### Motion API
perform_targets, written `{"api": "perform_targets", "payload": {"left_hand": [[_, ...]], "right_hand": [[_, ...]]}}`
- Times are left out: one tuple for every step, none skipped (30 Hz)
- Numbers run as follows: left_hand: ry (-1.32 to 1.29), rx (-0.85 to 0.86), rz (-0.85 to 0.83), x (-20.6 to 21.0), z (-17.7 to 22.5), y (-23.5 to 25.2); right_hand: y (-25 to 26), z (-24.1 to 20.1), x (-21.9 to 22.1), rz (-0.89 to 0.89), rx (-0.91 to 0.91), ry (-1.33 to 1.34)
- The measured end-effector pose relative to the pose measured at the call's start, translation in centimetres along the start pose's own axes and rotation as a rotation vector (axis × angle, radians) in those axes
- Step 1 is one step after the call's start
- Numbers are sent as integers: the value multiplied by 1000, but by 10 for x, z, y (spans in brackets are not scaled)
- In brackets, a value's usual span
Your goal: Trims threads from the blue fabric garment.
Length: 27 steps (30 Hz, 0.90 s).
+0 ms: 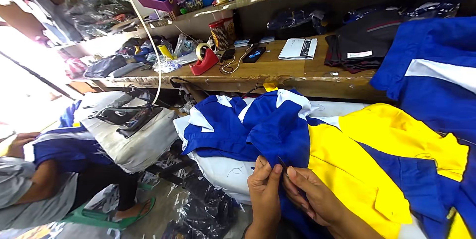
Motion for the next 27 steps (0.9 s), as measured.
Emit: {"api": "perform_targets", "payload": {"left_hand": [[-11,-7,2,0,-1,-1],[-21,-14,4,1,-1,-2],[-33,-25,6,1,-2,-2],[-52,-35,10,2,-2,-3],[-73,-46,18,1,-3,-2],[-87,-57,29,1,-2,-2],[-87,-69,42,-1,0,-1],[-76,-83,54,-3,2,1],[-57,-96,64,-5,6,3],[-37,-110,63,-7,9,6],[-18,-120,50,-9,13,8],[-3,-130,31,-10,16,10],[6,-140,8,-10,18,12],[15,-151,-21,-10,20,14],[24,-158,-53,-10,21,16],[33,-160,-84,-9,21,17],[54,-154,-109,-9,22,19],[94,-139,-124,-9,22,20],[155,-115,-131,-9,23,21],[211,-90,-129,-10,24,22],[246,-69,-132,-11,25,24],[258,-59,-146,-12,27,25],[242,-70,-163,-13,28,26],[187,-117,-178,-13,27,27],[92,-205,-185,-13,23,26],[-8,-300,-178,-12,19,25],[-79,-363,-171,-11,14,25]], "right_hand": [[0,1,0,10,-1,10],[-1,2,0,21,-2,19],[-1,3,1,30,1,27],[-2,3,1,33,9,33],[-2,3,0,29,25,30],[-4,1,0,13,48,7],[-6,-1,-1,-15,70,-51],[-9,-6,-3,-47,75,-151],[-11,-13,-6,-63,51,-280],[-14,-23,-10,-48,-7,-434],[-15,-33,-14,3,-93,-602],[-15,-45,-16,83,-190,-775],[-13,-56,-16,163,-268,-925],[-9,-64,-14,218,-317,-1035],[-4,-70,-12,236,-333,-1092],[3,-71,-10,226,-320,-1112],[10,-71,-10,207,-287,-1113],[16,-69,-10,179,-252,-1091],[21,-67,-10,141,-230,-1043],[25,-67,-10,98,-218,-980],[27,-68,-11,61,-213,-907],[29,-67,-13,30,-209,-828],[30,-66,-15,4,-203,-741],[31,-63,-19,-13,-192,-658],[32,-61,-21,-28,-183,-597],[33,-61,-23,-39,-180,-580],[33,-64,-24,-45,-188,-618]]}}
Point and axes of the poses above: each hand's wrist, its own y-axis towards the middle knuckle, its own x-axis out of the palm, z = x × y, the point moved 5 cm from there along y, towards the middle knuckle, and after that the axes turned 4 degrees about y, right-handed, at the moved point
